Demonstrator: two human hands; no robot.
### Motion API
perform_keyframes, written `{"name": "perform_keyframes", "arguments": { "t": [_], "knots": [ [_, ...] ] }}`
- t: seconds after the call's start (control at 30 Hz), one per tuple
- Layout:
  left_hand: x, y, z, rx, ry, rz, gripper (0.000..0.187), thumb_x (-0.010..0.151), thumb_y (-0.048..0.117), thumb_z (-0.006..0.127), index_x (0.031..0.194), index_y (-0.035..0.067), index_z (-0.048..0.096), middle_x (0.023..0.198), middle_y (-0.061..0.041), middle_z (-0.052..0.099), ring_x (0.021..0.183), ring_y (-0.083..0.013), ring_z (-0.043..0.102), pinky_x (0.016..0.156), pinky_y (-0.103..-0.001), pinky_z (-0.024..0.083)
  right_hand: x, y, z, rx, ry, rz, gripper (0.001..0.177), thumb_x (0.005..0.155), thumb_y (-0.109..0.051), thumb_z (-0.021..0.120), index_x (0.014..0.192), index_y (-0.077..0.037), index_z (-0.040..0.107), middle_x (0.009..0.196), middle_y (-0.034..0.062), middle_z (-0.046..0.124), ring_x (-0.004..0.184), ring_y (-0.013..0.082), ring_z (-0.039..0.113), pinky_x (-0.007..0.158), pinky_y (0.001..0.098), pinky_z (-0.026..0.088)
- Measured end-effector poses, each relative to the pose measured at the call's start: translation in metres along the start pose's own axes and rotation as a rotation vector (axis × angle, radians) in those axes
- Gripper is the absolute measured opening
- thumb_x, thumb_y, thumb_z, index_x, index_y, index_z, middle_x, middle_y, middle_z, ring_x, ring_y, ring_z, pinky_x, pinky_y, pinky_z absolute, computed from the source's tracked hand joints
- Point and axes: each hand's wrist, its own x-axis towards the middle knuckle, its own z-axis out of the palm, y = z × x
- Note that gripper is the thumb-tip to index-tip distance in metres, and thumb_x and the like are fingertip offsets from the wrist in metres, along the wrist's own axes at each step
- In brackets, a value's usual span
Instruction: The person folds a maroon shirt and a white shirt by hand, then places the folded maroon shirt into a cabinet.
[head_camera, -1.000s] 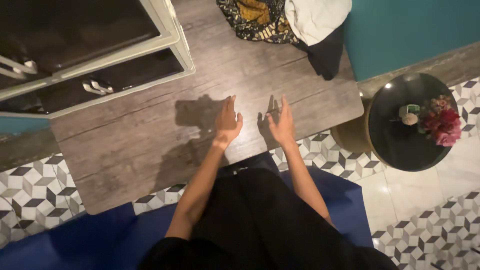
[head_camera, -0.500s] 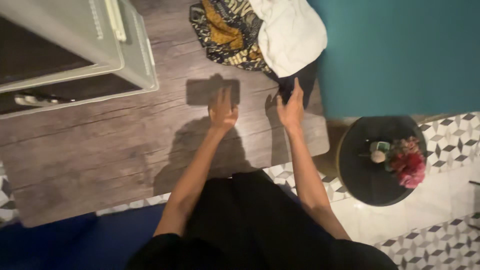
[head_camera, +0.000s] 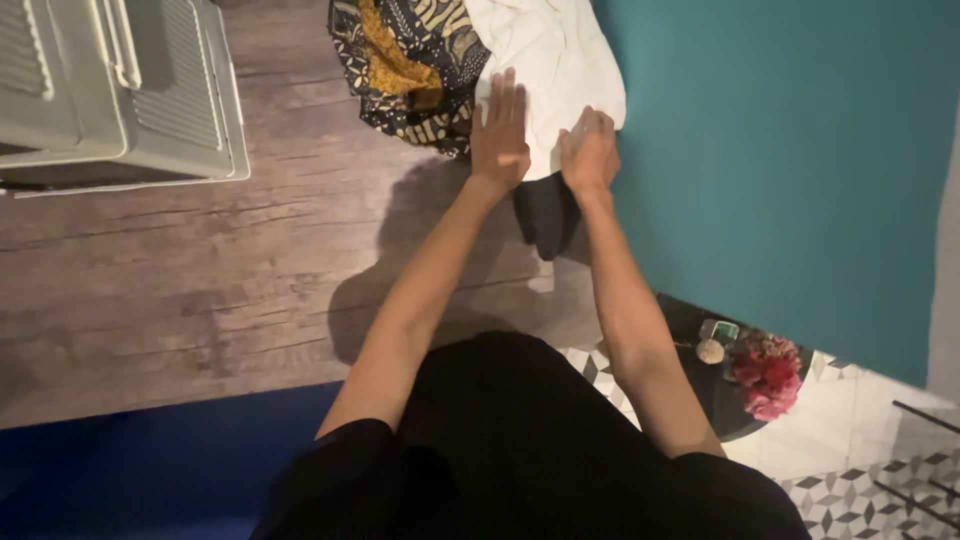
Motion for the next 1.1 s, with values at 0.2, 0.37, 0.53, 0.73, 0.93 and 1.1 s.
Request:
{"name": "perform_keyframes", "arguments": {
  "t": [0.2,0.37,0.53,0.73,0.93,1.1],
  "knots": [
    [0.013,-0.015,0.039,0.054,0.029,0.018,0.078,0.08,0.005,0.059,0.155,0.008,0.039,0.164,-0.013,0.03,0.152,-0.0346,0.025,0.115,-0.062,0.032,0.015,-0.002,-0.007,-0.036,-0.013,0.076,0.051,0.093,-0.033,0.076,0.133,-0.01,0.055,0.129,0.0163,0.06,0.11,0.0393,0.064,0.087,0.0494,0.054],
    [0.023,-0.023,0.033,0.111,0.001,0.048,0.041,0.088,0.01,0.064,0.129,0.005,0.063,0.141,-0.012,0.053,0.136,-0.0335,0.045,0.101,-0.056,0.044,0.019,0.007,0.002,-0.008,0.073,0.01,0.031,0.093,-0.022,0.074,0.12,-0.009,0.069,0.109,0.0113,0.072,0.094,0.0344,0.071,0.08,0.0473,0.055],
    [0.03,-0.016,0.016,0.055,0.01,0.004,0.024,0.077,0.01,0.073,0.1,0.007,0.072,0.121,-0.01,0.061,0.123,-0.0329,0.052,0.085,-0.049,0.048,0.015,0.006,0.004,0.212,0.201,0.108,0.02,0.092,-0.021,0.075,0.107,-0.008,0.077,0.099,0.0116,0.073,0.085,0.031,0.071,0.077,0.0443,0.056],
    [0.011,-0.009,0.0,0.014,0.127,-0.016,0.026,0.069,0.012,0.079,0.092,0.007,0.069,0.111,-0.011,0.06,0.12,-0.0346,0.051,0.081,-0.051,0.048,-0.006,-0.016,-0.011,0.445,0.292,0.141,0.025,0.097,-0.022,0.073,0.113,-0.002,0.075,0.104,0.0146,0.072,0.096,0.0305,0.065,0.085,0.0412,0.054],
    [-0.026,-0.018,-0.008,-0.168,0.35,-0.036,0.019,0.067,0.008,0.075,0.082,0.006,0.062,0.095,-0.009,0.06,0.1,-0.0325,0.059,0.074,-0.047,0.05,-0.043,-0.066,-0.038,0.697,0.308,-0.113,0.024,0.108,-0.016,0.06,0.122,0.002,0.062,0.136,0.0216,0.063,0.127,0.0356,0.057,0.11,0.0434,0.043],
    [-0.034,-0.037,0.02,-0.682,-0.006,-0.601,0.027,0.09,0.027,0.068,0.107,0.006,0.071,0.107,-0.013,0.075,0.103,-0.0286,0.072,0.088,-0.037,0.056,-0.069,-0.092,-0.063,0.753,0.218,-0.154,0.026,0.108,-0.018,0.058,0.126,0.002,0.059,0.129,0.0206,0.065,0.121,0.0355,0.062,0.107,0.0427,0.045]
  ]
}}
